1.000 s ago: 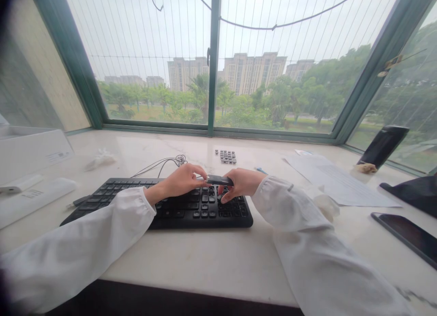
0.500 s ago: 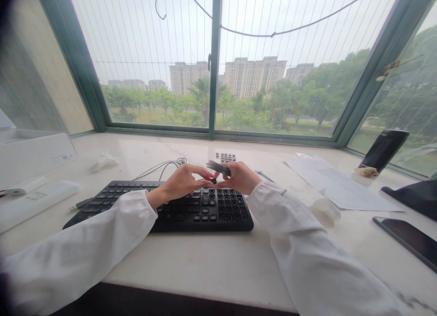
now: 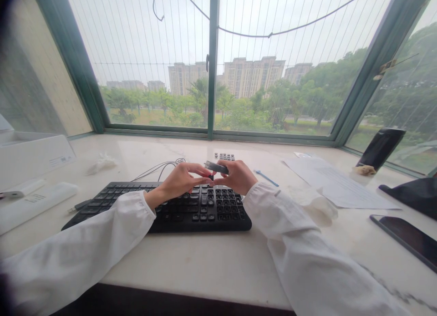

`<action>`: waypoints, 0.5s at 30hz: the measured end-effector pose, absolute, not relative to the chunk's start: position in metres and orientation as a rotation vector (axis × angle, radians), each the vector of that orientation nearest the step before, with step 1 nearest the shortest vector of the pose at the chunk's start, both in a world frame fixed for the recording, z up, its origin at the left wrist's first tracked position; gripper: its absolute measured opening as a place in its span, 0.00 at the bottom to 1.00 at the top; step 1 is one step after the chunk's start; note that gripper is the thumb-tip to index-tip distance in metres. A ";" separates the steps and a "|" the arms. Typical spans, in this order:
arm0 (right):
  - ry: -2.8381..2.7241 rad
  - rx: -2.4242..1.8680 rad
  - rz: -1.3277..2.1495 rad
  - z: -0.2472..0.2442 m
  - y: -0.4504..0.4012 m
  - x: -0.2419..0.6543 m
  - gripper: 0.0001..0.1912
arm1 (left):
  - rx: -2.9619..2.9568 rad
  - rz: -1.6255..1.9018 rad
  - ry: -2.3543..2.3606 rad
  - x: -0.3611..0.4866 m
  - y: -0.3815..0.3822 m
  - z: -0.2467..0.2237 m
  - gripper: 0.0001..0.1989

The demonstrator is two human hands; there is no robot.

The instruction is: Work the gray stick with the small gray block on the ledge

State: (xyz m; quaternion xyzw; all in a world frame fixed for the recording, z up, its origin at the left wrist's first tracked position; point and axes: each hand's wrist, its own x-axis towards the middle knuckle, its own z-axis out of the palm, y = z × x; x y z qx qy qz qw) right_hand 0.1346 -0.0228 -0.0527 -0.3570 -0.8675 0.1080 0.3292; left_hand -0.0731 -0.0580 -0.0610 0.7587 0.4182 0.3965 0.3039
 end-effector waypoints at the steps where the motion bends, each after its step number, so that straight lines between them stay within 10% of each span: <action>1: -2.264 -0.933 0.287 -0.053 -0.022 0.135 0.22 | 2.009 1.051 1.113 -0.073 -0.058 -0.062 0.20; 15: -2.165 -0.924 0.582 -0.062 -0.012 0.135 0.20 | 2.133 0.999 1.112 -0.078 -0.056 -0.058 0.17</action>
